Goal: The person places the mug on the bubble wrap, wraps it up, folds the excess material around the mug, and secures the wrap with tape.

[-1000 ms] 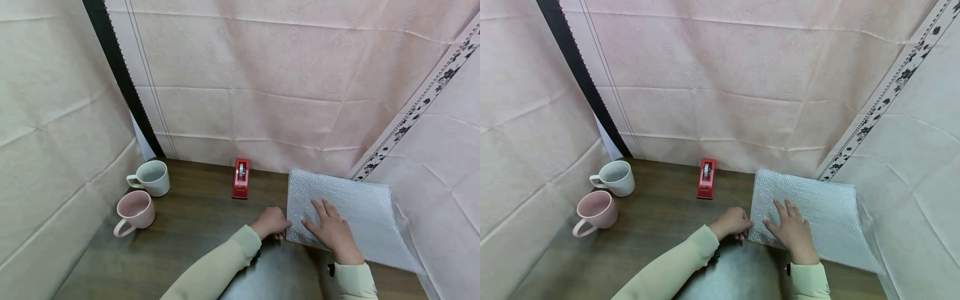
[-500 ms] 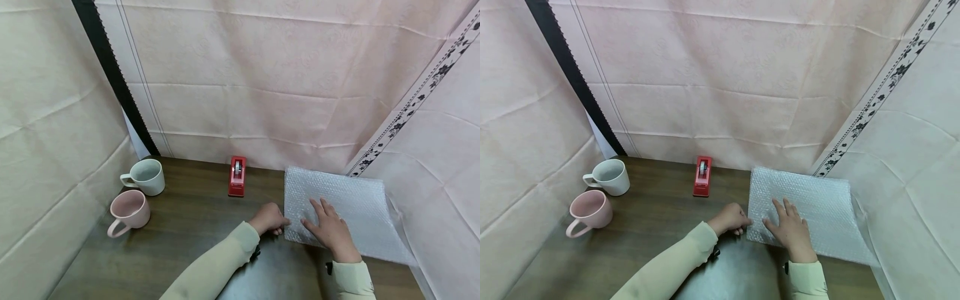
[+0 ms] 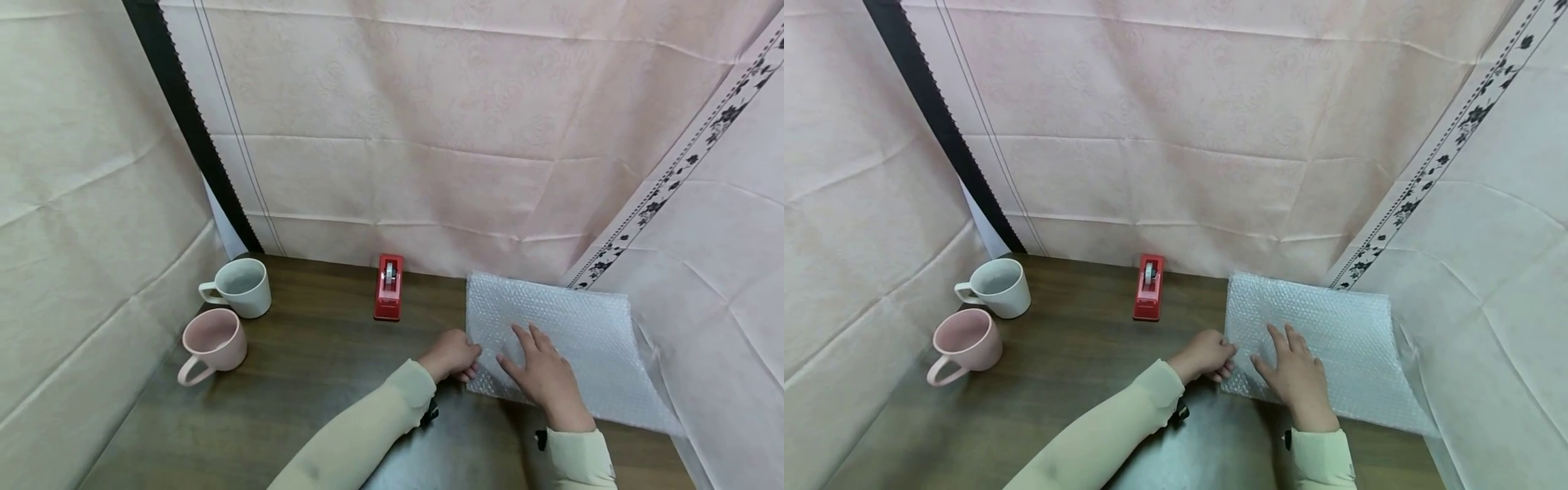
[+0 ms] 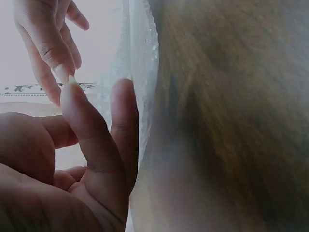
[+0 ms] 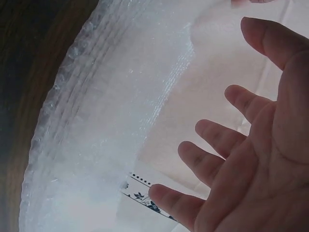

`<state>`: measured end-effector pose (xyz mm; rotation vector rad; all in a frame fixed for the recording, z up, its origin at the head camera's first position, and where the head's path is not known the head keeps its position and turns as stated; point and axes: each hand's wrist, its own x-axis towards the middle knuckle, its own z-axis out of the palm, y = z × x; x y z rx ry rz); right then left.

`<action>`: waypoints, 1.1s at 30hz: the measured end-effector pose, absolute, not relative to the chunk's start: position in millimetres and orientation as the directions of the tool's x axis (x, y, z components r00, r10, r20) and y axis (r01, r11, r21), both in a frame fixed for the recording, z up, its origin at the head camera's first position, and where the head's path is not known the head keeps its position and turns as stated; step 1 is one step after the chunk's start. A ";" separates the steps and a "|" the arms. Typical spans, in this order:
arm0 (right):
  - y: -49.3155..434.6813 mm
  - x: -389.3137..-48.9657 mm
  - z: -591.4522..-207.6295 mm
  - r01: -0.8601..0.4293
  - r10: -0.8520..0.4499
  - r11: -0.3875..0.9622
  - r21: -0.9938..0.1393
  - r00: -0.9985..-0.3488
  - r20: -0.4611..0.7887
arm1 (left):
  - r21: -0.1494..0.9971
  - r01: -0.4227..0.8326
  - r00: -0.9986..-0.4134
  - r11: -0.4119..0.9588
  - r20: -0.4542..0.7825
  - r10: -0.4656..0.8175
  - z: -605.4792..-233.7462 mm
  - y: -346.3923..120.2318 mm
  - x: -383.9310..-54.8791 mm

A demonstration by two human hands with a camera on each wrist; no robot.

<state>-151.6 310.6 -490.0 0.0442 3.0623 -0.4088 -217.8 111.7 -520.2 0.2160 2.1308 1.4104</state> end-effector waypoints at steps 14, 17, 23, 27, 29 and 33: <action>330.5 -142.9 -486.5 0.065 0.066 0.960 -0.272 -0.998 -0.006 | 0.978 -0.132 -0.804 0.163 -0.201 0.559 -492.6 102.2 -202.5; 334.8 -140.2 -482.6 0.070 0.072 0.959 -0.274 -0.997 -0.003 | 0.983 -0.143 -0.793 0.116 -0.184 0.581 -484.9 87.9 -199.0; 341.7 -134.7 -480.0 0.076 0.076 0.955 -0.288 -0.997 -0.011 | 0.980 -0.187 -0.784 0.065 -0.189 0.591 -478.3 45.0 -188.7; 345.8 -134.1 -481.4 0.094 0.082 0.951 -0.295 -0.995 -0.052 | 0.976 -0.212 -0.792 0.058 -0.206 0.574 -481.9 7.2 -178.7; 347.7 -133.7 -482.7 0.106 0.084 0.948 -0.301 -0.993 -0.083 | 0.973 -0.221 -0.796 0.068 -0.220 0.564 -485.9 -14.8 -171.4; 352.0 -132.0 -485.8 0.117 0.076 0.940 -0.319 -0.988 -0.136 | 0.968 -0.232 -0.799 0.094 -0.245 0.550 -492.9 -58.7 -157.2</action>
